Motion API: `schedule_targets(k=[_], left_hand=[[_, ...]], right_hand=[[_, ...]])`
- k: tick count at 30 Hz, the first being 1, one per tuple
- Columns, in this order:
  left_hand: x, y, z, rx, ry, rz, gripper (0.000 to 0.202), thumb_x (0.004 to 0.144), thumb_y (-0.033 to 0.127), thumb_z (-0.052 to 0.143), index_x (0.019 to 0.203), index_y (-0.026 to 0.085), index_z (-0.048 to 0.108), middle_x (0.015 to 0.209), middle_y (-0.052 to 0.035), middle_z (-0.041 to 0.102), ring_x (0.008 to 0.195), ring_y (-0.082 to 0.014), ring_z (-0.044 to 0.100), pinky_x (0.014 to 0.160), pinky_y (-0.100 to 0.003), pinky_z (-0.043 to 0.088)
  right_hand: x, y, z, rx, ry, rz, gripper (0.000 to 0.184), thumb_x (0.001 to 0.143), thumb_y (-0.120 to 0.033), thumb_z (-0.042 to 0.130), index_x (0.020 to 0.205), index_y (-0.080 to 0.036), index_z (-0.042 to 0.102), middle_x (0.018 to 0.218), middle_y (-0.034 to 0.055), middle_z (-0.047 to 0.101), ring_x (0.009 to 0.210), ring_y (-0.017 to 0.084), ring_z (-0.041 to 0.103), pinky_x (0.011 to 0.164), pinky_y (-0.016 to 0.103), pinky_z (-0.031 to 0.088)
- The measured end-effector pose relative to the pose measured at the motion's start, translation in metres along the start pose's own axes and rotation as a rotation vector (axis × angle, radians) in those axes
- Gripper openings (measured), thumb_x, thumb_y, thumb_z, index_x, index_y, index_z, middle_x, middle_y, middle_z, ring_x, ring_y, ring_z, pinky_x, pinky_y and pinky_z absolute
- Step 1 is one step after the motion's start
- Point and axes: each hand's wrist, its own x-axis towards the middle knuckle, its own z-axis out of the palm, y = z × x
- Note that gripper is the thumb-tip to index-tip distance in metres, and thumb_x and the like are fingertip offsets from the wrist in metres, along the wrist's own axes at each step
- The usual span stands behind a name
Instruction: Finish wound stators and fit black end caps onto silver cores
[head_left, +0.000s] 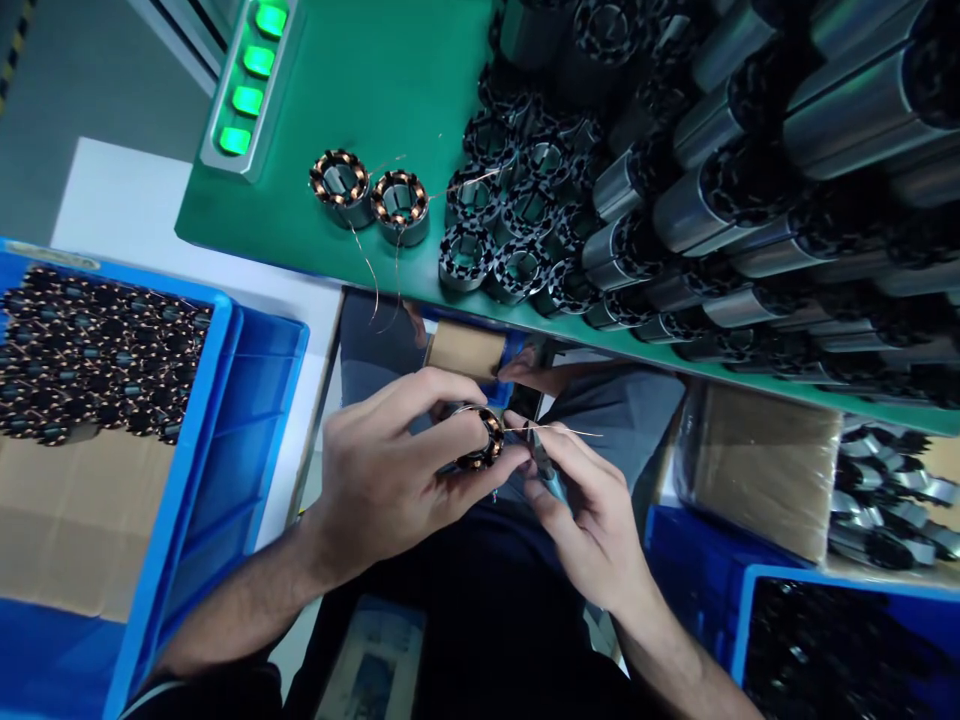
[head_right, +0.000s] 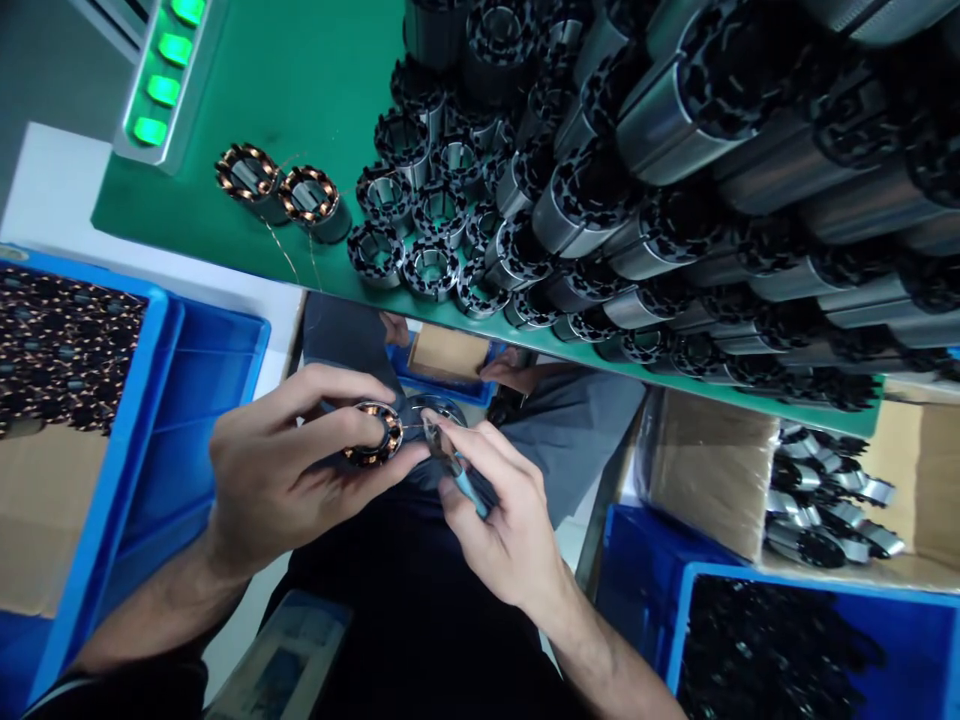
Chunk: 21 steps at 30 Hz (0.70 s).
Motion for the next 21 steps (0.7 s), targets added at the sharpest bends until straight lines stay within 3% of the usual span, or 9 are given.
schedule_targets(k=[4, 7, 9, 11, 13, 15, 21], left_hand=[[-0.001, 0.0, 0.001, -0.013, 0.002, -0.003, 0.03, 0.102, 0.03, 0.095, 0.087, 0.02, 0.072, 0.106, -0.0032, 0.086, 0.089, -0.0129, 0.081, 0.078, -0.022, 0.058], [-0.004, -0.004, 0.001, -0.091, 0.012, -0.049, 0.031, 0.099, 0.031, 0.099, 0.086, 0.019, 0.073, 0.106, -0.0045, 0.086, 0.091, -0.0132, 0.082, 0.082, -0.022, 0.061], [-0.006, -0.009, 0.001, -0.298, -0.045, -0.156, 0.03, 0.096, 0.036, 0.102, 0.093, 0.02, 0.077, 0.113, -0.0074, 0.086, 0.099, -0.0165, 0.084, 0.083, -0.022, 0.064], [-0.008, -0.016, 0.001, -0.606, -0.125, -0.344, 0.027, 0.097, 0.039, 0.1, 0.103, 0.02, 0.082, 0.122, -0.0102, 0.086, 0.105, -0.0196, 0.085, 0.077, -0.022, 0.067], [-0.01, -0.021, 0.004, -0.869, -0.137, -0.552, 0.023, 0.099, 0.037, 0.098, 0.106, 0.02, 0.085, 0.123, -0.011, 0.086, 0.101, -0.0197, 0.085, 0.069, -0.02, 0.067], [-0.011, -0.023, 0.01, -1.021, -0.078, -0.696, 0.023, 0.094, 0.034, 0.102, 0.098, 0.019, 0.086, 0.115, -0.0098, 0.085, 0.091, -0.0177, 0.084, 0.065, -0.019, 0.067], [-0.003, -0.015, 0.028, -1.218, -0.005, -0.788, 0.026, 0.083, 0.025, 0.109, 0.089, 0.018, 0.085, 0.093, -0.0035, 0.085, 0.079, -0.0123, 0.08, 0.066, -0.015, 0.066]], right_hand=[[-0.001, 0.002, 0.003, -0.002, 0.023, -0.005, 0.065, 0.104, -0.005, 0.068, 0.159, -0.038, 0.08, 0.131, -0.0007, 0.091, 0.097, 0.015, 0.084, 0.089, 0.024, 0.068], [0.001, 0.007, 0.008, 0.028, 0.065, 0.005, 0.051, 0.105, -0.006, 0.075, 0.144, -0.036, 0.089, 0.128, -0.0003, 0.093, 0.104, 0.017, 0.09, 0.097, 0.025, 0.07], [0.003, 0.012, 0.008, 0.036, 0.09, 0.043, 0.037, 0.106, -0.011, 0.08, 0.135, -0.032, 0.091, 0.123, 0.0019, 0.094, 0.106, 0.02, 0.091, 0.096, 0.026, 0.071], [0.005, 0.017, 0.007, -0.007, 0.112, 0.081, 0.034, 0.107, -0.015, 0.08, 0.137, -0.026, 0.09, 0.117, 0.0049, 0.092, 0.097, 0.019, 0.088, 0.087, 0.028, 0.07], [0.006, 0.022, 0.005, -0.097, 0.126, 0.069, 0.043, 0.105, -0.015, 0.078, 0.147, -0.023, 0.086, 0.106, 0.0042, 0.085, 0.084, 0.017, 0.079, 0.077, 0.029, 0.067], [0.006, 0.024, 0.004, -0.196, 0.135, -0.004, 0.055, 0.102, -0.014, 0.078, 0.156, -0.025, 0.082, 0.096, 0.0013, 0.073, 0.08, 0.017, 0.069, 0.074, 0.031, 0.065], [0.006, 0.023, 0.011, -0.404, 0.222, -0.194, 0.076, 0.099, -0.014, 0.084, 0.169, -0.039, 0.072, 0.106, 0.0034, 0.065, 0.09, 0.02, 0.066, 0.079, 0.035, 0.066]])
